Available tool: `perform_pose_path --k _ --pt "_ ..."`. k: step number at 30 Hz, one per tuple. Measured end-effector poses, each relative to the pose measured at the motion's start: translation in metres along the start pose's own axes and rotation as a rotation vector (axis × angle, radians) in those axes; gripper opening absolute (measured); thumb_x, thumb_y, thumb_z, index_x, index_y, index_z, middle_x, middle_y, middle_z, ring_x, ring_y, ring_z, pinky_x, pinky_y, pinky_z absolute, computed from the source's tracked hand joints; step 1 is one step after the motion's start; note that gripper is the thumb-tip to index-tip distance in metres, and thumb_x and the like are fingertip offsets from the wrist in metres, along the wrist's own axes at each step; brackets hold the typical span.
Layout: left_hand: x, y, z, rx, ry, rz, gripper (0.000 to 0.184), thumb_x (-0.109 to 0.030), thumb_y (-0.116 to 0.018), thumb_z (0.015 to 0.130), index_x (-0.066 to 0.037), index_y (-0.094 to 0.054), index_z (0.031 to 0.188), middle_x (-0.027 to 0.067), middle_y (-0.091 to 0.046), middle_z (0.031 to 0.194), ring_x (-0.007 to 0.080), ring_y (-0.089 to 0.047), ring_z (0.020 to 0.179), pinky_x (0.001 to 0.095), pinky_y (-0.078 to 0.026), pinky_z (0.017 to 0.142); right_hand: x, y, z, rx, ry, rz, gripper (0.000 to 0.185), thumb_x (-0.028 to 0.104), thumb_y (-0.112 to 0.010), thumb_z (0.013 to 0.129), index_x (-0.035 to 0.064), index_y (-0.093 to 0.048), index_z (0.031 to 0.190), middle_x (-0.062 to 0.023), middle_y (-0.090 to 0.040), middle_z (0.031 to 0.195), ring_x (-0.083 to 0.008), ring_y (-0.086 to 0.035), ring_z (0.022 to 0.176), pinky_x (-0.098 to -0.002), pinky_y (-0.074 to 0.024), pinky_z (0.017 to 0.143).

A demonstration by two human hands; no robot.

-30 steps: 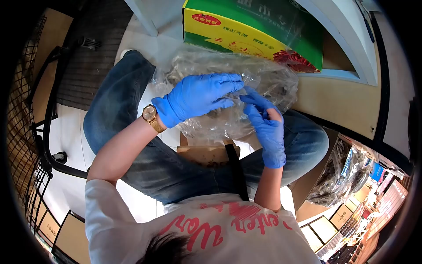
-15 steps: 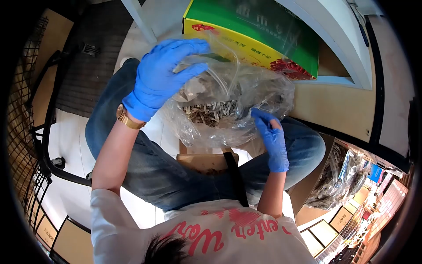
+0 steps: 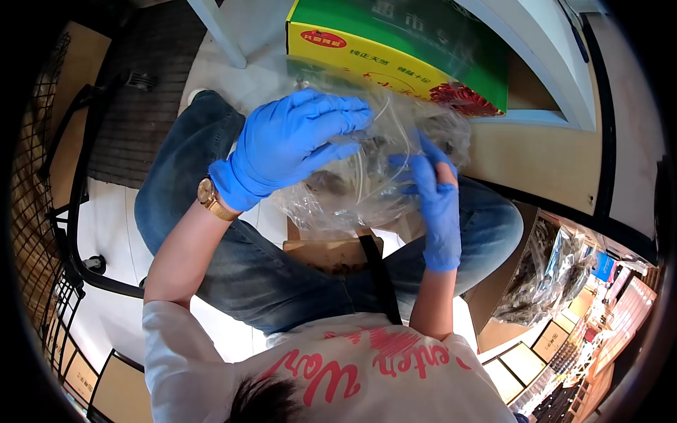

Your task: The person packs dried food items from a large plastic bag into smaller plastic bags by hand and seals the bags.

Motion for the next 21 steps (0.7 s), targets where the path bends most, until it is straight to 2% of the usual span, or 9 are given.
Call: perform_pose_path --k 3,4,7,9,11,12,14,17,21 --pt "0.0 -0.009 -0.002 0.042 -0.025 -0.006 0.042 -0.023 -0.072 0.072 -0.013 -0.062 0.111 0.0048 -0.062 0.109 0.0247 -0.059 0.09 0.0304 -0.047 0.078 -0.025 -0.005 0.01 0.087 -0.029 0.093 0.024 0.011 -0.055 0.089 -0.001 -0.059 0.11 -0.0043 -0.062 0.079 -0.008 -0.057 0.066 -0.0223 -0.0477 0.06" --pt "0.002 -0.01 -0.002 0.047 -0.024 -0.003 0.045 -0.024 -0.071 0.072 -0.014 -0.06 0.115 0.0043 -0.06 0.113 0.0244 -0.059 0.091 0.0305 -0.047 0.078 -0.021 -0.003 0.009 0.034 0.018 0.069 0.019 0.01 -0.055 0.089 -0.002 -0.062 0.101 -0.0041 -0.061 0.074 -0.0079 -0.056 0.06 -0.0212 -0.0472 0.056" --pt "-0.001 -0.01 0.001 0.042 -0.05 0.039 0.053 -0.025 -0.07 0.072 -0.017 -0.056 0.122 0.0024 -0.055 0.123 0.0219 -0.059 0.089 0.03 -0.047 0.077 -0.021 0.003 0.006 -0.023 -0.04 0.087 0.018 0.009 -0.056 0.088 -0.0015 -0.063 0.101 -0.0024 -0.059 0.071 -0.0067 -0.055 0.061 -0.0204 -0.0455 0.055" --pt "-0.007 -0.008 0.004 0.029 -0.082 0.079 0.057 -0.025 -0.069 0.071 -0.02 -0.053 0.126 0.001 -0.051 0.128 0.0196 -0.059 0.086 0.0294 -0.046 0.076 -0.017 0.012 0.004 -0.059 0.005 0.066 0.018 0.009 -0.056 0.088 -0.0011 -0.064 0.101 -0.0014 -0.058 0.069 -0.0059 -0.054 0.059 -0.0202 -0.044 0.054" --pt "-0.025 -0.015 0.001 0.167 -0.257 0.314 0.06 -0.024 -0.065 0.072 -0.028 -0.049 0.129 -0.0006 -0.045 0.135 0.015 -0.058 0.076 0.0286 -0.047 0.068 -0.012 0.016 0.003 -0.096 0.051 0.047 0.018 0.009 -0.057 0.088 -0.0008 -0.065 0.101 -0.0005 -0.057 0.067 -0.005 -0.052 0.058 -0.02 -0.0425 0.052" --pt "-0.028 -0.017 -0.001 0.168 -0.259 0.313 0.06 -0.024 -0.065 0.072 -0.028 -0.049 0.129 -0.0006 -0.045 0.135 0.015 -0.058 0.076 0.0286 -0.047 0.068 -0.01 0.017 0.003 -0.112 0.067 0.009 0.018 0.009 -0.058 0.088 -0.0008 -0.065 0.101 0.0004 -0.056 0.065 -0.0044 -0.05 0.056 -0.02 -0.0411 0.051" --pt "-0.036 -0.029 -0.007 0.232 -0.368 0.3 0.058 -0.022 -0.06 0.074 -0.033 -0.048 0.129 -0.0013 -0.045 0.135 0.0122 -0.054 0.068 0.0263 -0.045 0.059 -0.01 0.018 0.004 -0.131 0.084 -0.029 0.019 0.01 -0.058 0.087 -0.0007 -0.065 0.101 0.0012 -0.055 0.063 -0.0039 -0.048 0.055 -0.0201 -0.0397 0.05" --pt "-0.045 -0.034 -0.007 0.318 -0.408 0.237 0.054 -0.019 -0.057 0.075 -0.033 -0.05 0.127 -0.0025 -0.046 0.134 0.0134 -0.054 0.066 0.0251 -0.046 0.056 -0.02 0.015 0.007 -0.096 0.095 -0.12 0.019 0.011 -0.06 0.086 -0.0012 -0.064 0.101 0.0017 -0.053 0.063 -0.0035 -0.046 0.053 -0.0201 -0.0388 0.05" --pt "-0.031 -0.053 -0.017 0.403 -0.326 0.108 0.05 -0.016 -0.056 0.075 -0.03 -0.053 0.123 -0.0051 -0.052 0.125 0.0139 -0.055 0.067 0.025 -0.047 0.058 -0.031 0.013 0.008 -0.028 0.02 -0.108 0.019 0.011 -0.06 0.086 -0.0014 -0.064 0.1 0.0006 -0.054 0.064 -0.0037 -0.047 0.053 -0.0205 -0.0391 0.049"
Point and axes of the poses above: each hand's wrist, its own z-axis towards the middle knuckle, its own y-axis out of the back of the hand, x = y × z, the point moved 6 cm from there along z, towards the middle knuckle
